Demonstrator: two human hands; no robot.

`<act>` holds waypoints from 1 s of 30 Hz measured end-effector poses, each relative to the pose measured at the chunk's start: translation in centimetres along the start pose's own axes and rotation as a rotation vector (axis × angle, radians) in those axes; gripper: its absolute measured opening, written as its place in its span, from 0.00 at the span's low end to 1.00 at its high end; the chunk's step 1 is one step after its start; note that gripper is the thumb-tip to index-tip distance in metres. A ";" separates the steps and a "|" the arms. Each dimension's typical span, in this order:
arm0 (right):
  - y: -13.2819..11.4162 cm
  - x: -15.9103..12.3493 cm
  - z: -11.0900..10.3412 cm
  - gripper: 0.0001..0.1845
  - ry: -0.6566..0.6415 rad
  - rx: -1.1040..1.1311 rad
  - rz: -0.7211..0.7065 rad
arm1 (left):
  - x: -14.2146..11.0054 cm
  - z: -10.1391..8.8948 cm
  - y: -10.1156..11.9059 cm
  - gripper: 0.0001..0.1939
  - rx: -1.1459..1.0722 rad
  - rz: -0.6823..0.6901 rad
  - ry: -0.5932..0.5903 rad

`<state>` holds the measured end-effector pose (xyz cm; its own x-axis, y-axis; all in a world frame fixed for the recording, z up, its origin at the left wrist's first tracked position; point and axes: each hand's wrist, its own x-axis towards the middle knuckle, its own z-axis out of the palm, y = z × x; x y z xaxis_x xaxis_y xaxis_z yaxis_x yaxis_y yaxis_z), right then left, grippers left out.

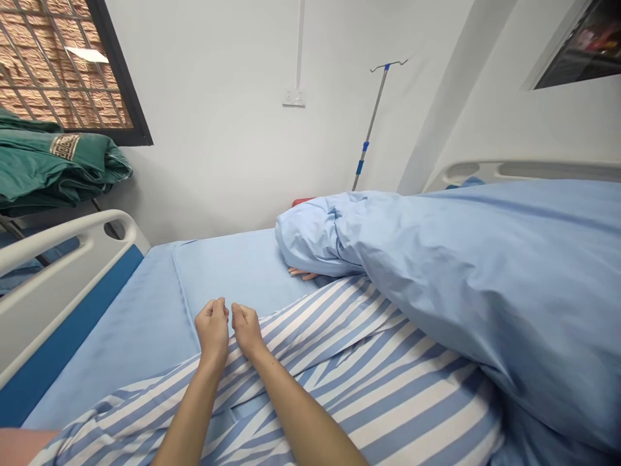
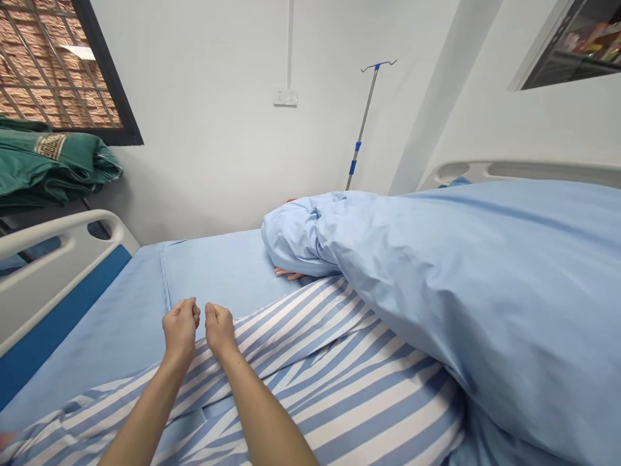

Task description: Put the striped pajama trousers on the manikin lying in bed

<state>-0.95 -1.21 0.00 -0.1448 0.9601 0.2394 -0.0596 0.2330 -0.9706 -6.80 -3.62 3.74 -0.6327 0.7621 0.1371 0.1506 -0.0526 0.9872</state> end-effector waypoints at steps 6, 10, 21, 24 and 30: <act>-0.2 0.2 -0.5 0.21 0.048 0.172 0.093 | -1.8 1.5 -1.7 0.17 0.239 0.056 0.067; 0.0 0.3 -0.5 0.20 0.056 0.179 0.085 | -2.1 1.2 -2.5 0.17 0.357 0.104 0.044; -3.6 1.7 -2.2 0.22 -0.087 -0.375 -0.085 | -1.8 1.0 -2.9 0.17 0.435 0.123 -0.038; -5.4 1.8 -3.5 0.22 -0.121 -0.479 -0.191 | -1.9 1.2 -2.7 0.17 0.477 0.125 -0.035; -2.7 0.5 -5.7 0.22 -0.156 -0.572 -0.188 | -2.0 1.6 -2.8 0.18 0.512 0.128 -0.028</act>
<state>4.79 -0.44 2.66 -0.3282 0.8709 0.3659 0.4347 0.4831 -0.7600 -4.75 -3.97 0.56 -0.5659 0.7873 0.2447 0.5815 0.1708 0.7954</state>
